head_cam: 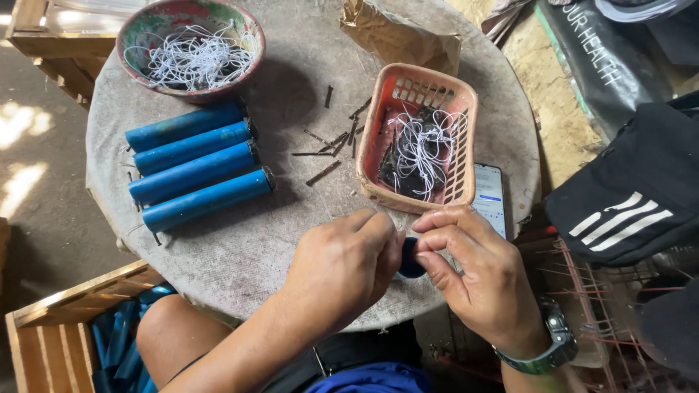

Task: Manually inserting pre-cut wicks into blue cylindrical candle molds on a workshop table.

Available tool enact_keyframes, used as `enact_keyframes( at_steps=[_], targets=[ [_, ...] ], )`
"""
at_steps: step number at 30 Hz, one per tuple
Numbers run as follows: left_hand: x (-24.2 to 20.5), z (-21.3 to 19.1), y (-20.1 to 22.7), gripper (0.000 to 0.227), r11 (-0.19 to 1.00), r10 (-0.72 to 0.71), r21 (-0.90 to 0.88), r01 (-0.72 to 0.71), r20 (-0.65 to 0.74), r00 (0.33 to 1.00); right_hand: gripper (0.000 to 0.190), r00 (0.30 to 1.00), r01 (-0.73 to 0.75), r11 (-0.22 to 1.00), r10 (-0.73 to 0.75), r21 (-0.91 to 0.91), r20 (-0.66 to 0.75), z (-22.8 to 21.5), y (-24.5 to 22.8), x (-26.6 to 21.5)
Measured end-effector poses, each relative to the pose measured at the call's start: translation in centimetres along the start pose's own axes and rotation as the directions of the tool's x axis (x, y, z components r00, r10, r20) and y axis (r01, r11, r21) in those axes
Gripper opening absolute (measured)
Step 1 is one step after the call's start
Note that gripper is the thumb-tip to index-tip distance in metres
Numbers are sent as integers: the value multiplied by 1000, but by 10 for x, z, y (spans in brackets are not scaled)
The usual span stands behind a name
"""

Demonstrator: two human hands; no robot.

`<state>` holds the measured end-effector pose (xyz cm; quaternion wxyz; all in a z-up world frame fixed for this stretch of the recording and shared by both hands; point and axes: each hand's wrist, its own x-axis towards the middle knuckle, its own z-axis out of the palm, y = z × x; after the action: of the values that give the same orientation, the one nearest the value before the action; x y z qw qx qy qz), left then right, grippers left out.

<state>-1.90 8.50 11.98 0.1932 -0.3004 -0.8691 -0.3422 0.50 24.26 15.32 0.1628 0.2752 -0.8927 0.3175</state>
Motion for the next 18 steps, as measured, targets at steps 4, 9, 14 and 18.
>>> enact_keyframes(
  at_steps=[4, 9, 14, 18],
  targets=[
    [-1, 3, -3, 23, 999, -19, -32, 19, -13, 1000, 11, 1000, 11, 1000, -11, -3, 12, -1, -1, 4],
    [-1, 8, -3, 22, 998, -29, -65, 24, -67, 997, 5, 992, 20, 993, -5, -117, 125, -11, -1, 9],
    [-1, 10, -9, 23, 996, -63, -72, 60, -45, 997, 19, 999, 50, 981, -48, -187, 14, -35, -12, 14],
    [-2, 8, -7, 21, 995, -39, -96, 30, -89, 995, 17, 998, 36, 981, -24, -192, 66, -43, -5, 11]
  ],
)
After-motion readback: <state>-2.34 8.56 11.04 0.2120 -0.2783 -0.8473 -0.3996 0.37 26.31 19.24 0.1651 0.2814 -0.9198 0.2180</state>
